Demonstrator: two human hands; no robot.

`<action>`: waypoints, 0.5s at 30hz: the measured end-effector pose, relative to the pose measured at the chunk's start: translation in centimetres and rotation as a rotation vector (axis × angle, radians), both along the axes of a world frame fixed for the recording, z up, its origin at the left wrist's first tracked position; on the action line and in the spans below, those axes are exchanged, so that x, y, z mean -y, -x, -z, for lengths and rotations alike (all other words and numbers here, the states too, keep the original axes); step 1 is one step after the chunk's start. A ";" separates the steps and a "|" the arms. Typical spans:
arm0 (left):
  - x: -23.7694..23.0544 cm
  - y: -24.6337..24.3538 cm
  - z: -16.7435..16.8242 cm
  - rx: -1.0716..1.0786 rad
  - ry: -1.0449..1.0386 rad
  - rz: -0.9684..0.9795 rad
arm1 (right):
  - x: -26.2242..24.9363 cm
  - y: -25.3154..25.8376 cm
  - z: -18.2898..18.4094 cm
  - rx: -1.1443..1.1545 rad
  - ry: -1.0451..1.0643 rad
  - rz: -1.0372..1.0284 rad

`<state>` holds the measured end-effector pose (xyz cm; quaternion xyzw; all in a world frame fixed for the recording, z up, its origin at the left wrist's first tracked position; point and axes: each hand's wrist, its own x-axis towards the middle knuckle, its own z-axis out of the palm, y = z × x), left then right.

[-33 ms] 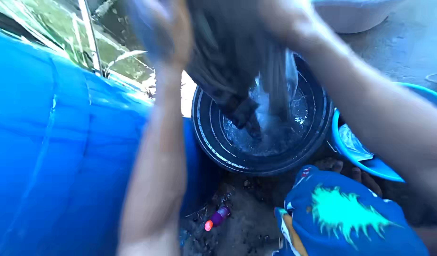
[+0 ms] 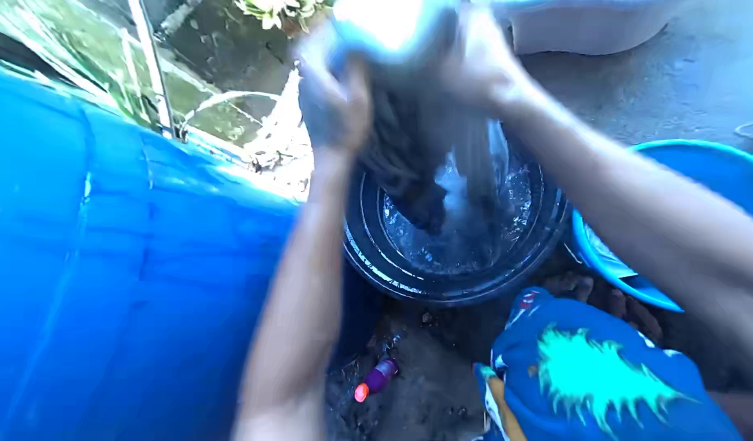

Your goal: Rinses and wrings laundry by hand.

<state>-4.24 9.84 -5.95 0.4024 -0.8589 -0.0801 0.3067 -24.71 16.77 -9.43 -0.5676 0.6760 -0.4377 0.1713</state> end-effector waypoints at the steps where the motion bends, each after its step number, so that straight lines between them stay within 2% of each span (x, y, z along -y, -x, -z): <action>1: -1.1 0.6 4.9 0.156 -0.138 -0.020 | -0.5 -0.9 4.0 -0.036 -0.140 0.024; 3: -2.1 1.6 14.5 0.448 -0.493 -0.023 | -0.6 -1.7 13.7 -0.096 -0.405 -0.007; 5: -1.6 1.7 25.6 0.606 -0.713 -0.044 | -1.2 -2.1 21.7 -0.119 -0.663 -0.074; 6: -1.5 2.0 29.2 0.700 -0.784 -0.068 | -1.8 -2.0 24.1 -0.149 -0.758 -0.089; 7: -1.3 2.4 31.3 0.781 -0.810 -0.097 | -2.2 -2.0 25.9 -0.177 -0.811 -0.096; 8: -1.2 2.3 32.5 0.789 -0.820 -0.126 | -2.5 -2.1 26.7 -0.197 -0.859 -0.127; 10: -0.5 0.7 33.6 0.759 -0.861 -0.147 | -2.5 -2.3 25.7 -0.182 -0.981 -0.221; 11: 0.4 0.5 33.4 0.821 -0.896 -0.148 | -2.0 -1.6 24.7 -0.160 -1.013 -0.231; 13: 1.0 1.0 32.1 0.976 -0.918 -0.188 | -1.8 0.0 23.6 0.004 -0.941 -0.050; 15: -0.3 0.3 32.6 0.931 -0.797 -0.225 | -1.6 0.7 23.5 0.189 -0.729 0.313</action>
